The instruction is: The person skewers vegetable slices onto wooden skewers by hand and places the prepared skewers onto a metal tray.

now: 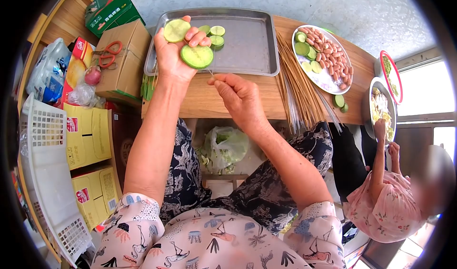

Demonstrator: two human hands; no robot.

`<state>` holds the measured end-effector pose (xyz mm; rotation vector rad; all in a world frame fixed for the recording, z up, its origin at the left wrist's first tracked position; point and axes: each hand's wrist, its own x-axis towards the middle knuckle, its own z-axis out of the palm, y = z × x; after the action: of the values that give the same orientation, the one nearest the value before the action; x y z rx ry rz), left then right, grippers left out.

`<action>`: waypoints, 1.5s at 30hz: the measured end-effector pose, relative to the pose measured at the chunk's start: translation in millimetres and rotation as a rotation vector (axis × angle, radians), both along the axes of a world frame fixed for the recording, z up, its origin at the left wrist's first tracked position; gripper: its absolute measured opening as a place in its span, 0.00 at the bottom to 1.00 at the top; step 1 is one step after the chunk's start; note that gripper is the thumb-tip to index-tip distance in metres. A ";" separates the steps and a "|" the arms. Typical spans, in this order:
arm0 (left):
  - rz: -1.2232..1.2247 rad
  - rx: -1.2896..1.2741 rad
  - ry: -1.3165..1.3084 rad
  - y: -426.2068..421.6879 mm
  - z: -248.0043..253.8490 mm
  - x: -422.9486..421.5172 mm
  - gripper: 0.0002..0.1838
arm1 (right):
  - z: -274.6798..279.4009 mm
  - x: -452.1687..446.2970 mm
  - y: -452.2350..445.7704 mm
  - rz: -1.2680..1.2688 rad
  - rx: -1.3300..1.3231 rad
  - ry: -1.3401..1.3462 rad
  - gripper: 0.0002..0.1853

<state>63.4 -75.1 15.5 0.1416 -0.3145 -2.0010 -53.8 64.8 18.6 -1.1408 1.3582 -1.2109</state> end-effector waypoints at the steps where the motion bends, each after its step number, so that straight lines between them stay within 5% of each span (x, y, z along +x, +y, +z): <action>1: 0.000 -0.013 0.002 -0.6 -0.8 -0.1 0.23 | 0.3 -0.1 0.0 -0.001 0.000 0.003 0.09; 8: -0.048 -0.083 0.034 -1.9 -2.5 -1.6 0.26 | 4.1 -2.5 -0.8 -0.008 0.043 -0.010 0.09; 12: 0.048 -0.012 -0.203 13.2 9.8 -15.4 0.34 | 4.2 -6.1 -9.1 -0.081 -0.076 0.089 0.08; 19: -0.041 -0.140 -0.395 30.5 -5.8 -34.6 0.20 | -6.4 -13.3 -18.7 -0.160 -0.174 0.183 0.08; 45: 0.024 -0.067 -0.394 18.1 -10.6 -25.4 0.17 | -11.2 3.9 -21.3 -0.123 -0.185 0.112 0.10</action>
<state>37.9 -57.0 4.9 0.4972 -0.6264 -1.9278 -49.9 43.5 7.4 -1.2860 1.4407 -1.4030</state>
